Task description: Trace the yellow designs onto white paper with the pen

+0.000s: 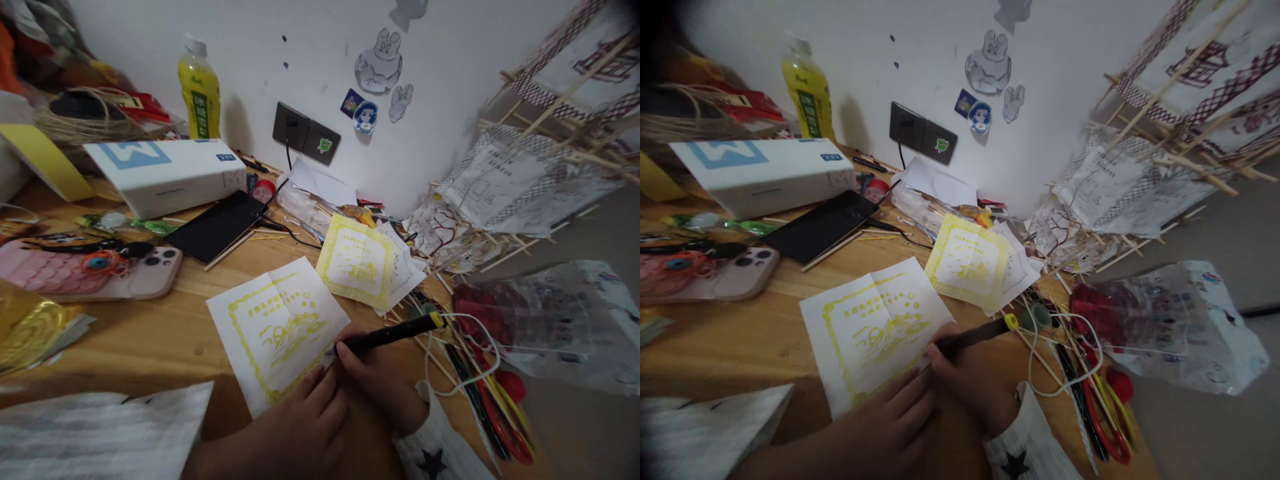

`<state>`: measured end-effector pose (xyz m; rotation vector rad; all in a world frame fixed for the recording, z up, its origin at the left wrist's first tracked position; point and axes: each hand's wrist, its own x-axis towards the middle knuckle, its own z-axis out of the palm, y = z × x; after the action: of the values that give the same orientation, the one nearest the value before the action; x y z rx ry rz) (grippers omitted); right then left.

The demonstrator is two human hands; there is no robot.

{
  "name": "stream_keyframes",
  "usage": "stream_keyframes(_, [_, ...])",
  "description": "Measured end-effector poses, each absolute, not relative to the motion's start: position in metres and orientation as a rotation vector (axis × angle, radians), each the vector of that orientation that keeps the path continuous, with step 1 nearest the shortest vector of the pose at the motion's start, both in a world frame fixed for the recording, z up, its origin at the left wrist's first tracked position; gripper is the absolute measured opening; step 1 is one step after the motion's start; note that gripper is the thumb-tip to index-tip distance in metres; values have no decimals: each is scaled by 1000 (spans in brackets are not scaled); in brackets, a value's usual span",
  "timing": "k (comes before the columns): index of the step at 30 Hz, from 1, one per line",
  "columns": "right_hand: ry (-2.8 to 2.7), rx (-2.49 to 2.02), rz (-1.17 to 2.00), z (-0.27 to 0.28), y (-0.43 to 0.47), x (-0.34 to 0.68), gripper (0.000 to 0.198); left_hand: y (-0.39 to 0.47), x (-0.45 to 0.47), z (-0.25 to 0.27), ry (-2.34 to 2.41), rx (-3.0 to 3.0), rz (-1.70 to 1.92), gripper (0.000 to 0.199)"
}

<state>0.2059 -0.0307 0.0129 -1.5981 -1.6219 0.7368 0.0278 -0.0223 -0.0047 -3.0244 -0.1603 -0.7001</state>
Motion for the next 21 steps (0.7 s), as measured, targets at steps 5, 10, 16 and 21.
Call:
stream_keyframes(5, [-1572,-1634,652,12,-29,203,12,-22,27,-6,-130,-3023,-714,28])
stream_keyframes(10, [-1512,-1634,626,14,-27,201,11,-21,27,-3,-123,-3014,-690,25])
stream_keyframes(16, [-1424,-1678,586,18,-24,206,11,-21,27,0,-159,-3033,-720,23])
stream_keyframes(21, [-1465,-1645,666,18,-26,205,11,-20,28,-2,-166,-3054,-705,25])
